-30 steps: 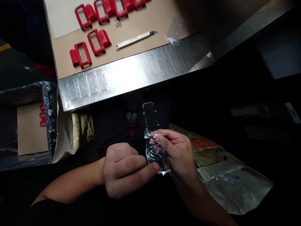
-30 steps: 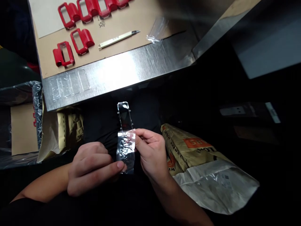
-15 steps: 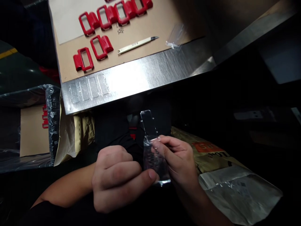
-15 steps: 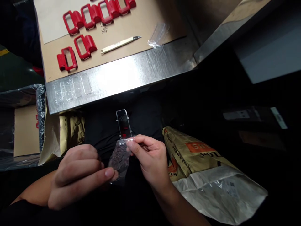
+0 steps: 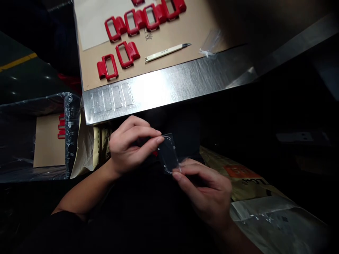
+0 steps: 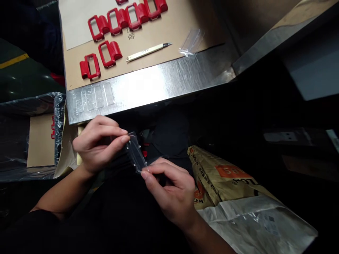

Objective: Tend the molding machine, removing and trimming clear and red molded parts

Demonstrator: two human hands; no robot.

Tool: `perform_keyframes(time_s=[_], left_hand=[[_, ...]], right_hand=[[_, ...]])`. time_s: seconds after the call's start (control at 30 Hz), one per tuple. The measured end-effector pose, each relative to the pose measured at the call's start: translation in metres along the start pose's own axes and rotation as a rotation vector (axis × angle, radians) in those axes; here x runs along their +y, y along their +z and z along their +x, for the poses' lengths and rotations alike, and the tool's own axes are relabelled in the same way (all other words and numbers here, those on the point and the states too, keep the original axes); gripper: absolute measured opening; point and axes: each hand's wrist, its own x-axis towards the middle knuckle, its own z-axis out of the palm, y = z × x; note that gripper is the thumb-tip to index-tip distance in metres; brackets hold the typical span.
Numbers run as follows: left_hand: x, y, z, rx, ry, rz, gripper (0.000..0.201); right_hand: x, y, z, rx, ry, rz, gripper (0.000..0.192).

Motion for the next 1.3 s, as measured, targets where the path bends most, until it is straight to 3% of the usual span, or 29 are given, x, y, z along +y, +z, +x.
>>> perform_keyframes(time_s=[0.07, 0.13, 0.2, 0.27, 0.33, 0.4, 0.57, 0.73, 0.8, 0.9, 0.97, 1.03, 1.17, 1.3], left_hand=[[-0.007, 0.004, -0.003, -0.018, -0.285, -0.198, 0.009], [-0.011, 0.005, -0.008, 0.006, -0.468, -0.337, 0.021], [-0.014, 0.004, -0.013, 0.023, -0.424, -0.364, 0.046], [-0.016, 0.004, -0.018, -0.048, -0.271, -0.293, 0.080], [-0.020, 0.005, -0.020, -0.131, -0.215, -0.218, 0.094], [-0.024, 0.007, -0.020, -0.141, -0.290, -0.209, 0.089], [-0.035, 0.011, -0.015, -0.034, -0.476, -0.333, 0.076], [-0.029, 0.018, -0.033, 0.171, -0.856, -0.598, 0.022], [-0.018, 0.021, -0.049, 0.088, -0.960, -0.653, 0.023], [0.002, 0.024, -0.073, -0.356, -1.002, -0.806, 0.025], [0.013, 0.027, -0.083, -0.517, -1.009, -0.986, 0.033], [0.020, 0.030, -0.089, -0.498, -1.030, -1.151, 0.049], [0.025, 0.036, -0.092, -0.389, -1.028, -1.320, 0.060], [0.025, 0.038, -0.094, -0.410, -1.034, -1.461, 0.067]], right_hand=[[0.001, 0.001, 0.001, 0.001, 0.012, -0.012, 0.010], [0.002, 0.001, 0.002, -0.002, 0.057, 0.000, 0.012], [0.004, 0.002, 0.004, -0.011, 0.104, 0.027, 0.014], [0.004, 0.003, 0.006, -0.035, 0.122, 0.059, 0.014], [0.004, 0.004, 0.006, -0.067, 0.102, 0.077, 0.014], [0.003, 0.005, 0.006, -0.100, 0.081, 0.071, 0.014], [0.008, 0.001, 0.006, -0.114, 0.142, 0.086, 0.015], [0.024, -0.009, 0.006, -0.050, 0.228, 0.233, 0.015], [0.030, -0.012, 0.007, 0.019, 0.260, 0.293, 0.015], [0.033, -0.012, 0.008, 0.098, 0.278, 0.306, 0.012], [0.033, -0.011, 0.010, 0.113, 0.280, 0.290, 0.011], [0.033, -0.009, 0.011, 0.123, 0.271, 0.281, 0.012], [0.031, -0.007, 0.012, 0.137, 0.236, 0.279, 0.016], [0.031, -0.007, 0.012, 0.124, 0.244, 0.280, 0.015]])
